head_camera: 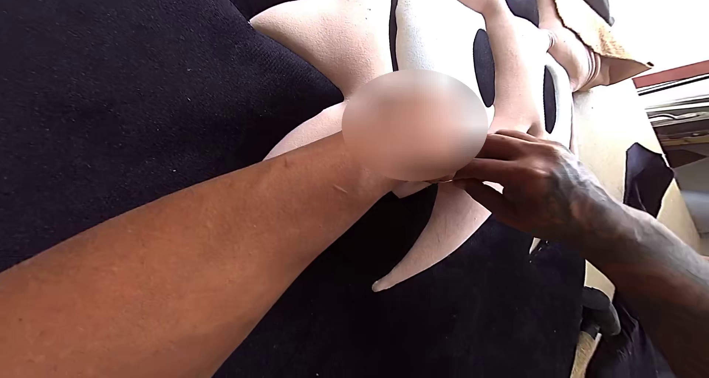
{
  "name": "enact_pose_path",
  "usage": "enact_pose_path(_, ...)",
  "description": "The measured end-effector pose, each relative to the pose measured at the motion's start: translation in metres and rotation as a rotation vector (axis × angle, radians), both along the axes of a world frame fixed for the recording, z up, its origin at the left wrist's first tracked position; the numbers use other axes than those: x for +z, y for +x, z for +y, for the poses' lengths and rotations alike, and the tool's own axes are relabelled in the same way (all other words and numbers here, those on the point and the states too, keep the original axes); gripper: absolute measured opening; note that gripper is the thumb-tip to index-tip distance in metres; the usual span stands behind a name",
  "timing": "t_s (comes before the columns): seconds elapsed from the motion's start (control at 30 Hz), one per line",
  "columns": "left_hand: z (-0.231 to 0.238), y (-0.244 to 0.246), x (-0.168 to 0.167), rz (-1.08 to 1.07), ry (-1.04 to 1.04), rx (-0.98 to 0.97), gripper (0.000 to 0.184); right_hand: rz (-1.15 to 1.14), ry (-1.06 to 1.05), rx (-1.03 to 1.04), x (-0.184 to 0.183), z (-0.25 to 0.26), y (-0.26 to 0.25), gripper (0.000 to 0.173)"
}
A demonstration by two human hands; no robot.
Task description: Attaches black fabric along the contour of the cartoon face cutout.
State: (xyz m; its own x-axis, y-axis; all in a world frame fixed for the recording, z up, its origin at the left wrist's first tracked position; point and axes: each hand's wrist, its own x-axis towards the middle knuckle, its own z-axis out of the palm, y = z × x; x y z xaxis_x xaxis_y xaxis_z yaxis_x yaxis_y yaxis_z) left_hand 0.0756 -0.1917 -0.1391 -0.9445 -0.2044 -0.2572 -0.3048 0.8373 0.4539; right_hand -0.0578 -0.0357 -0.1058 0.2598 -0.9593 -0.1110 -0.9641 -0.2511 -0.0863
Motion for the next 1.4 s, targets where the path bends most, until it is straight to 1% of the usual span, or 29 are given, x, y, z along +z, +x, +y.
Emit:
enact_pose_path(0.1, 0.004, -0.001, 0.002, -0.022, -0.017, 0.023, 0.034, -0.055, -0.038, -0.362, 0.001, 0.023, 0.020, 0.021)
enact_pose_path(0.17, 0.006, -0.002, 0.005, -0.037, -0.025, 0.028, 0.031, -0.117, -0.038, -0.556, -0.003, 0.032, 0.033, 0.017)
enact_pose_path(0.23, 0.007, -0.003, 0.006, -0.041, -0.029, 0.026, 0.028, -0.182, -0.034, -0.676, -0.009, 0.038, 0.039, 0.015)
enact_pose_path(0.3, 0.007, -0.003, 0.007, -0.049, -0.029, 0.027, 0.025, -0.216, -0.023, -0.741, -0.014, 0.037, 0.040, 0.015)
enact_pose_path(0.57, 0.007, -0.005, 0.006, -0.053, -0.028, 0.023, 0.027, -0.222, 0.060, -0.811, -0.012, 0.027, 0.040, 0.012)
enact_pose_path(0.8, 0.006, -0.006, 0.005, -0.053, -0.019, 0.015, 0.029, -0.214, 0.182, -0.913, -0.008, 0.016, 0.042, 0.012)
enact_pose_path(0.87, 0.005, -0.007, 0.005, -0.054, -0.011, 0.006, 0.031, -0.157, 0.215, -0.929, -0.007, 0.012, 0.044, 0.014)
enact_pose_path(0.93, 0.001, -0.008, 0.003, -0.057, -0.001, -0.009, 0.034, -0.054, 0.244, -0.916, -0.004, 0.007, 0.050, 0.015)
enact_pose_path(1.03, -0.001, -0.009, 0.002, -0.049, 0.008, -0.015, 0.032, 0.073, 0.211, -0.907, -0.002, 0.003, 0.063, 0.014)
enact_pose_path(1.2, 0.002, -0.011, 0.003, -0.063, -0.014, -0.008, 0.034, 0.170, 0.178, -0.964, -0.003, 0.000, 0.082, 0.015)
enact_pose_path(1.33, 0.003, -0.010, 0.003, -0.059, -0.016, -0.005, 0.037, 0.233, 0.246, -1.027, 0.002, -0.011, 0.092, 0.016)
enact_pose_path(1.37, 0.004, -0.009, 0.003, -0.054, -0.013, -0.004, 0.037, 0.235, 0.225, -1.011, -0.002, -0.007, 0.089, 0.016)
enact_pose_path(1.4, 0.004, -0.008, 0.003, -0.048, -0.010, -0.002, 0.036, 0.254, 0.139, -0.946, -0.014, 0.005, 0.079, 0.016)
